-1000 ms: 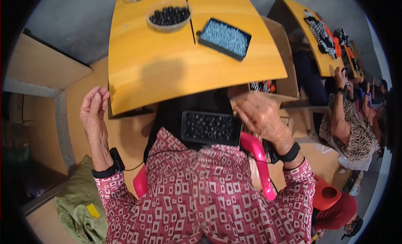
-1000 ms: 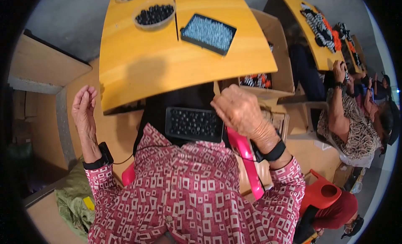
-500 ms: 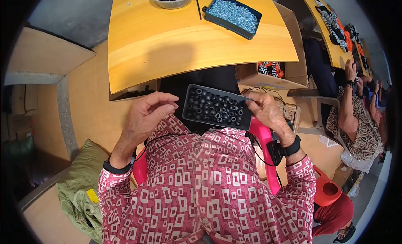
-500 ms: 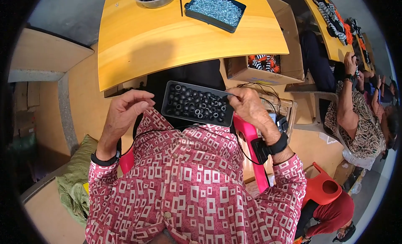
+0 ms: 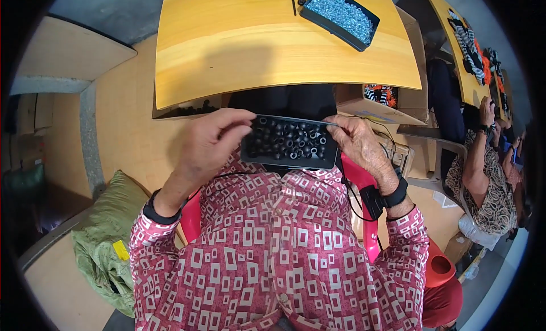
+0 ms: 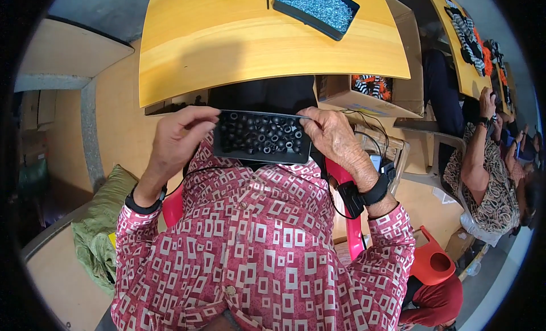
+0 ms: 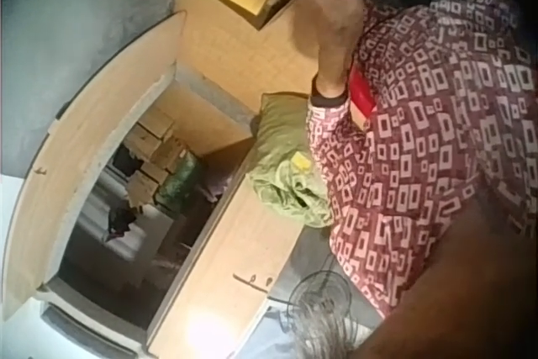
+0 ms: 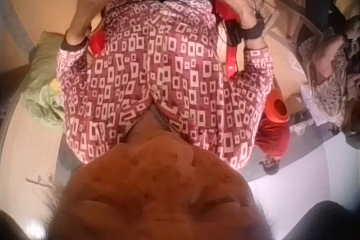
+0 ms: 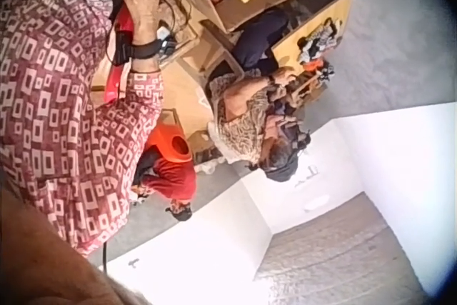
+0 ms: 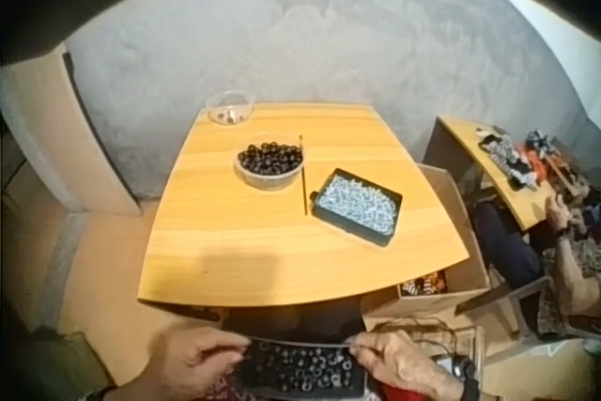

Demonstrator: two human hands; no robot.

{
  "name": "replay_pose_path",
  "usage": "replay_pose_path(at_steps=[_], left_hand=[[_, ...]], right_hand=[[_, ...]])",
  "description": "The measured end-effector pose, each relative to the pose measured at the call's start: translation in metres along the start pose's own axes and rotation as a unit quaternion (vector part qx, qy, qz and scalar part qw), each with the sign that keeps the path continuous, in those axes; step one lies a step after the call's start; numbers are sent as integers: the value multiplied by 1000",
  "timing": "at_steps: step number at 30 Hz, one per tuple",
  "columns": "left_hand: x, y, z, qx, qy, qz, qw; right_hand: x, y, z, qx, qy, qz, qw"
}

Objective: The person assembles plastic cord locks by inserting small inner pieces into outer housings by hand.

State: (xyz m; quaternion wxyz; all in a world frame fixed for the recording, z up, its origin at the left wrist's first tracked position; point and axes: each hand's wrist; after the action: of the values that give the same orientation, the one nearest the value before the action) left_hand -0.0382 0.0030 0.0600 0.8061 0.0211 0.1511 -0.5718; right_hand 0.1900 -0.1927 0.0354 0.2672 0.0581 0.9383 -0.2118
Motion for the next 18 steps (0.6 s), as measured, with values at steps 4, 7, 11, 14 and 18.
replay_pose_path(at_steps=[4, 7, 11, 14, 18], left_hand=[[14, 14, -7, 165, 312, -34, 935], [22, 22, -11, 209, 461, -68, 860], [25, 23, -9, 203, 574, -97, 787], [26, 26, -11, 226, 596, -54, 769], [28, 24, -7, 241, 602, -45, 760]], right_hand=[[-1, 1, -4, 29, -79, -19, 996], [2, -3, -11, -93, -235, 84, 964], [3, -5, -38, -263, -340, 161, 888], [15, -3, -42, -295, -329, 91, 893], [30, 1, -36, -268, -365, -75, 888]])
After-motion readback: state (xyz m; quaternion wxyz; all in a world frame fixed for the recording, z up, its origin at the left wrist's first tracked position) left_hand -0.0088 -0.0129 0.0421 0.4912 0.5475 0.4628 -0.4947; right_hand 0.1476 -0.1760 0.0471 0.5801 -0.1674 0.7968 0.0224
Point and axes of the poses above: each hand's wrist, its own y-axis towards the middle knuckle, its own x-axis out of the palm, z = x × y, and after that the axes turned 11 degrees about -z, right-handed
